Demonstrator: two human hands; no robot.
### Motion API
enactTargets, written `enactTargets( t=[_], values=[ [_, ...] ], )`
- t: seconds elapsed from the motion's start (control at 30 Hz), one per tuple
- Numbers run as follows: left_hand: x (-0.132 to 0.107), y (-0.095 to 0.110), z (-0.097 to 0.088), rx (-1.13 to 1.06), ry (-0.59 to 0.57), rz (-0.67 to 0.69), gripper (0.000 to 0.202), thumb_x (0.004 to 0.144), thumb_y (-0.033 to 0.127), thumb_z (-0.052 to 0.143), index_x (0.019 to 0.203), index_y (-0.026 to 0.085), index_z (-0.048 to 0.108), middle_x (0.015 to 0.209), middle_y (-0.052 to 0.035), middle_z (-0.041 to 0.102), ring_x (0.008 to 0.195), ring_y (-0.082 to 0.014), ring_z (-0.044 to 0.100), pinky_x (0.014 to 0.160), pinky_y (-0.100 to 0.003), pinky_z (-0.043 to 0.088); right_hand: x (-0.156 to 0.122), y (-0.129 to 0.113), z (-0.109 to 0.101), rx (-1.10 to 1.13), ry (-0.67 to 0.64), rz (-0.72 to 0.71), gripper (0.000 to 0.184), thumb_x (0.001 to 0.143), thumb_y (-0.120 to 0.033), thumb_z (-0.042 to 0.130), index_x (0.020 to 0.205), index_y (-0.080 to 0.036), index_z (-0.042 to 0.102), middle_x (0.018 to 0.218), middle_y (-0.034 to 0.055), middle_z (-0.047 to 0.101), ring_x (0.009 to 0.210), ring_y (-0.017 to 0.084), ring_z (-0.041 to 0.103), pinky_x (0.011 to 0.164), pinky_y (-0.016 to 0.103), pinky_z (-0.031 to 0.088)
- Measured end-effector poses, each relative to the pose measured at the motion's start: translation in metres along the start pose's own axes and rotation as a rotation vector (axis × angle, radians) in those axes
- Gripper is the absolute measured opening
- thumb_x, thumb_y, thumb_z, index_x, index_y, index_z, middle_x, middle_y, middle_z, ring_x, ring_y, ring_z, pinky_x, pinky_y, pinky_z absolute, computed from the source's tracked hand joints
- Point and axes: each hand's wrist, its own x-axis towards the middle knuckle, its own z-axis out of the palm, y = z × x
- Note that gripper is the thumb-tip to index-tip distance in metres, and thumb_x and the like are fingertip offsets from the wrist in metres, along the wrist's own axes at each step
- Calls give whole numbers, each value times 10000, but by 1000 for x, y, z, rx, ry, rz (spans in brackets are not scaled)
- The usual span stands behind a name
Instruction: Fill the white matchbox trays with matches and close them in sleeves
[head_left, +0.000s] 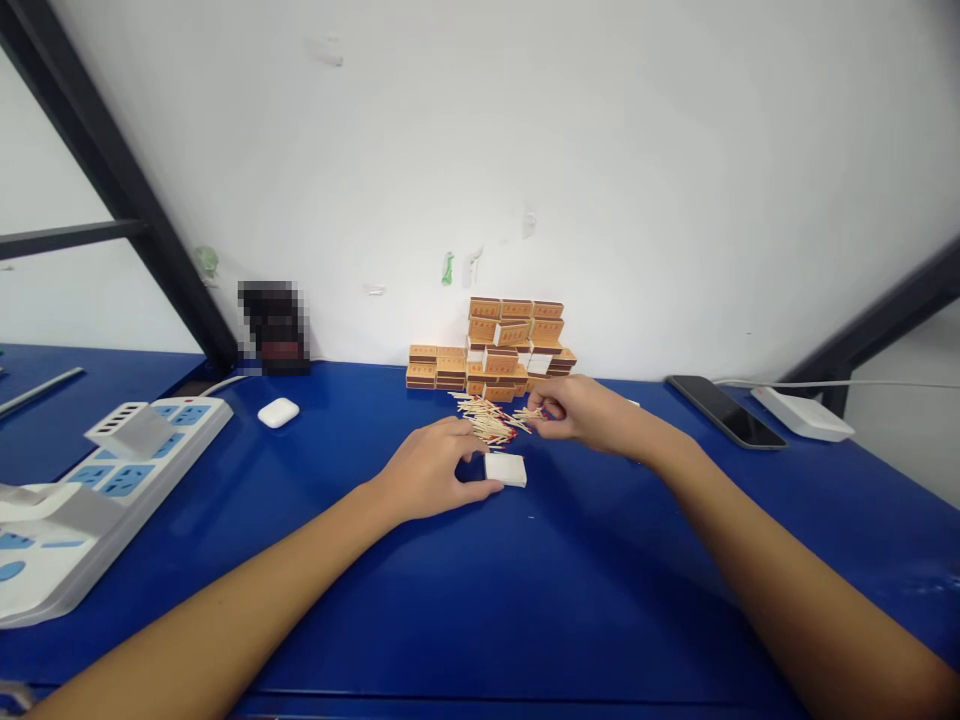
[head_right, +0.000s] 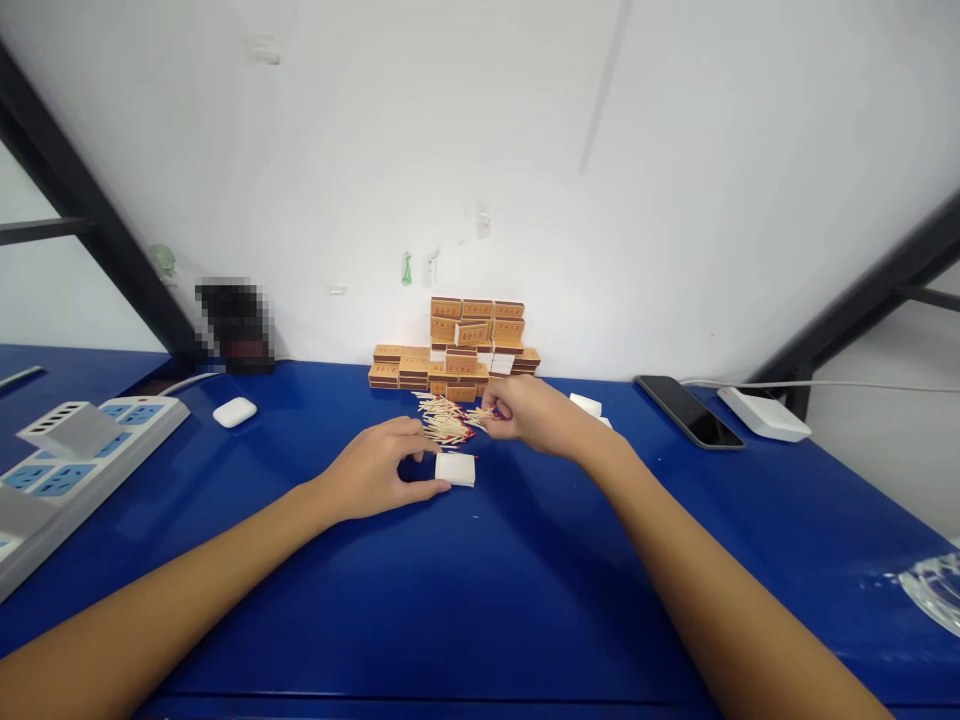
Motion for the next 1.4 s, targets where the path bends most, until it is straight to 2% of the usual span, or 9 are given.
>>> enactTargets(
  t=[0.17, 0.33, 0.47, 0.67, 0.87, 1.13, 1.4],
  values=[
    [1, 4, 5, -41, 27, -23, 309, 849, 470, 797, 1013, 212, 758, 926, -30, 698, 859, -208, 633, 730, -324, 478, -14, -18, -1, 147, -3, -43, 105, 883, -302, 668, 859, -200, 656, 644, -53, 501, 584, 120, 414, 571, 269, 280],
    [1, 4, 6, -46, 20, -18, 308, 845, 453, 797, 1032, 212, 751, 911, -24, 684, 862, -209, 625, 733, -333, 484, -20, -36, 12, 135, -127, -116, 40, 856, -233, 683, 840, -200, 667, 708, -31, 575, 621, 123, 452, 588, 267, 300],
    [1, 4, 7, -52, 30, 5, 298, 849, 453, 797, 1016, 210, 748, 893, -22, 679, 876, -210, 624, 749, -332, 488, -23, -40, 18, 58, -190, -129, 63, 873, -215, 694, 836, -194, 648, 763, -5, 623, 649, 133, 486, 606, 272, 320],
    [1, 4, 7, -58, 20, -7, 310, 852, 485, 792, 990, 211, 746, 889, -22, 670, 870, -207, 615, 739, -329, 489, -38, -30, 15, 91, -80, -108, 44, 943, -247, 671, 940, -212, 698, 781, -9, 604, 670, 138, 504, 619, 270, 343],
    [1, 6, 6, -41, 27, 10, 305, 855, 475, 793, 983, 203, 743, 881, -23, 660, 875, -206, 610, 741, -335, 497, -45, -21, 24, 126, -38, -130, 71, 973, -218, 634, 947, -219, 700, 827, 4, 618, 716, 147, 540, 644, 273, 385],
    [2, 6, 7, -45, 16, 14, 293, 862, 463, 786, 966, 202, 703, 917, -29, 663, 873, -207, 615, 730, -341, 499, -47, -28, 31, 185, -28, -144, 110, 990, -194, 621, 1026, -224, 720, 1038, 48, 642, 798, 148, 599, 684, 283, 445],
    [-1, 8, 4, -34, 14, 31, 275, 874, 446, 771, 935, 202, 659, 929, -30, 668, 897, -213, 625, 741, -342, 502, -45, -32, 37, 195, -11, -166, 84, 982, -189, 646, 988, -211, 726, 1021, 40, 621, 793, 140, 594, 699, 284, 454]
  ],
)
